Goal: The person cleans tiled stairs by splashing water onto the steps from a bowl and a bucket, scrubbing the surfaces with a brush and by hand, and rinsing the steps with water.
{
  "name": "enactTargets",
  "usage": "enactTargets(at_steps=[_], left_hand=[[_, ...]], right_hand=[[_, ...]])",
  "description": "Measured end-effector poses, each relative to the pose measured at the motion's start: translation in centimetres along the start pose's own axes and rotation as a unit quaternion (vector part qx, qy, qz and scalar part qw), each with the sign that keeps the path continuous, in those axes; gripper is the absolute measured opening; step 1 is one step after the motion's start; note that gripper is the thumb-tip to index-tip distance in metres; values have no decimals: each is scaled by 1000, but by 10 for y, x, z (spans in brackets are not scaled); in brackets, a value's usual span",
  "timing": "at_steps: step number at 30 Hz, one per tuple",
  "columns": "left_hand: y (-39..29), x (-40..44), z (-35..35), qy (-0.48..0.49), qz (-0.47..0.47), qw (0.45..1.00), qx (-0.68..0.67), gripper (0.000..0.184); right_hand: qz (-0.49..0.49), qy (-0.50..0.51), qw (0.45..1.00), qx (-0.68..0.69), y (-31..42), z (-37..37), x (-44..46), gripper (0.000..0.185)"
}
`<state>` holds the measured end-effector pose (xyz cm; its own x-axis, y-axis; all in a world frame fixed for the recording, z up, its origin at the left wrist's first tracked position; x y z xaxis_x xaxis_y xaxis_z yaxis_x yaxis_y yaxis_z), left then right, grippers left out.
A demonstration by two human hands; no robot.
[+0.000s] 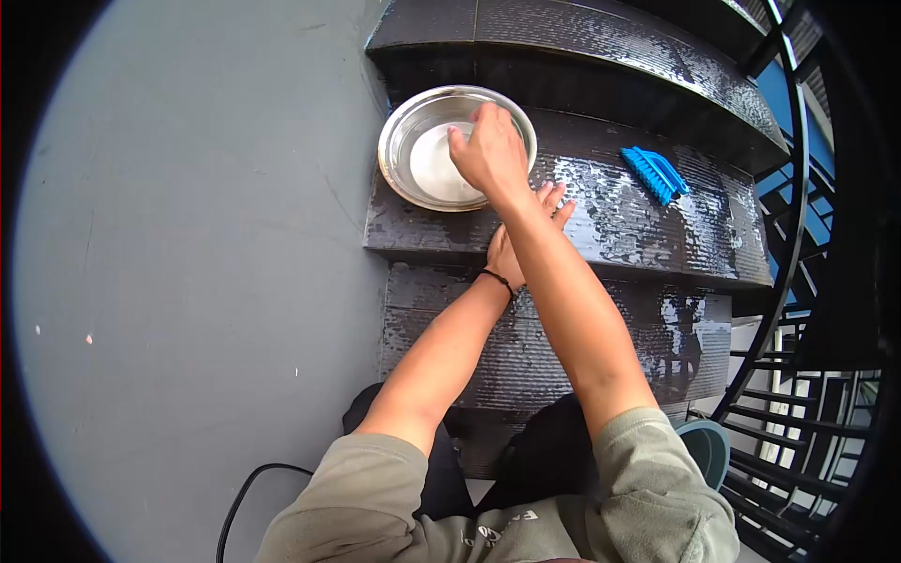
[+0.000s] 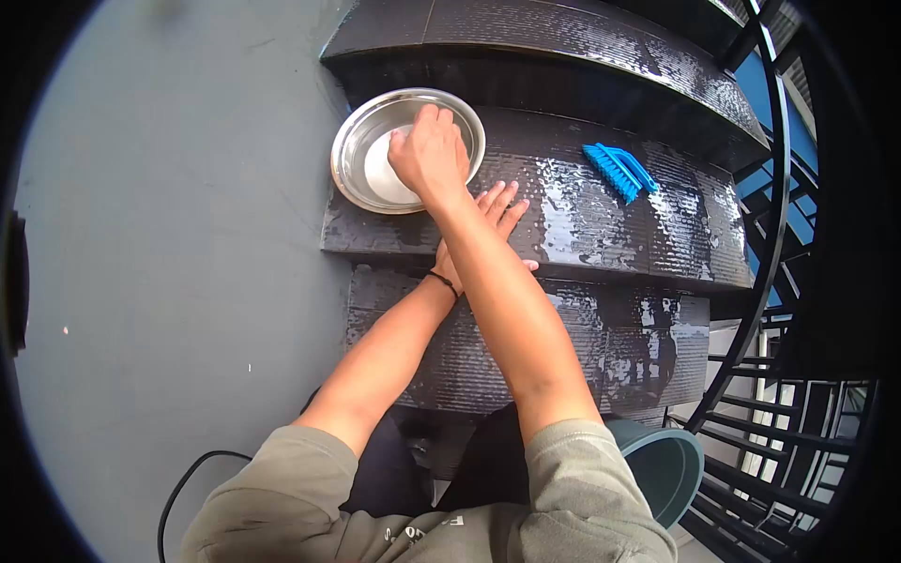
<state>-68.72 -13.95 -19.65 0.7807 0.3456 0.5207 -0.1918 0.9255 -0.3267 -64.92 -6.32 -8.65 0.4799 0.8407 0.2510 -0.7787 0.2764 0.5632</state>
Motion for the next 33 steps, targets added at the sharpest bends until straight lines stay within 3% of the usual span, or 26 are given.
enactTargets(at_steps=[1,2,3,4,5,6,7,10,11,13,14,15,17,18,20,22,25,27,29,30,32,33], left_hand=[[1,1,-1,-7,5,1000,-9,76],[-4,-5,-8,-6,4,1000,11,75],[-7,-10,-17,-6,3,1000,30,74],[0,-11,-25,-14,-8,996,92,73],[9,-14,-27,-4,1,998,68,71],[17,-17,-30,6,10,999,44,69],[21,-18,-28,34,43,996,-68,66],[24,-15,-35,5,184,976,-112,59],[14,-9,-26,37,205,971,-115,61],[-22,8,26,105,251,954,-122,65],[-24,17,37,192,241,941,-140,72],[-15,15,25,130,179,970,-103,73],[1,-1,-14,4,57,998,-22,75],[-12,-1,-1,-15,53,997,-55,79],[-8,4,-8,-16,61,996,-66,82],[-5,8,-13,-3,91,994,-57,84],[-1,2,-16,-26,103,987,-118,85],[26,-6,-40,11,211,965,-153,76],[16,-5,-38,7,156,984,-81,81],[8,-1,-32,-14,123,990,-68,82],[-8,9,-19,-16,101,994,-28,83],[-13,14,-13,6,110,994,-2,83]], right_hand=[[-91,91,991,18,-7,-25,14,51],[-216,149,951,164,-22,-49,25,49],[-332,194,871,307,-35,-66,26,47],[-425,151,802,391,-39,-63,25,47],[-504,103,715,473,-38,-59,26,48],[-525,78,595,604,-58,-96,44,45],[-487,136,415,756,-48,-80,47,42],[-225,-36,291,929,-43,9,61,42],[-236,-99,359,898,-50,29,60,40],[-297,-74,671,675,-44,46,36,37],[-302,-27,734,608,-34,37,23,36],[-325,41,748,577,-23,24,12,46],[-443,107,686,567,-8,4,-8,71],[-503,84,610,607,-12,-13,-10,71],[-558,31,541,629,-36,-71,16,64],[-565,-42,488,664,-35,-78,25,58],[-194,-124,196,953,-52,-6,51,56],[-203,-171,346,900,-47,45,37,56],[-266,-76,561,780,-36,44,20,62],[-316,-10,579,752,-28,30,13,66],[-475,98,502,716,-15,-11,6,73],[-481,99,538,685,-9,-26,-1,75]])
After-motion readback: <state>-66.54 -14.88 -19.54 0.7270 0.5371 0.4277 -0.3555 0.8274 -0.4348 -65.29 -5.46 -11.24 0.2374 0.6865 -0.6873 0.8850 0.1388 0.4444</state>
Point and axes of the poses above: each hand's wrist, its own x-axis towards the middle knuckle, its own z-axis out of the back of the hand, y = z × x, the point moved 3 cm from there along x, towards the middle knuckle, and after that the axes turned 7 degrees about -x, right-handed, at the moved point
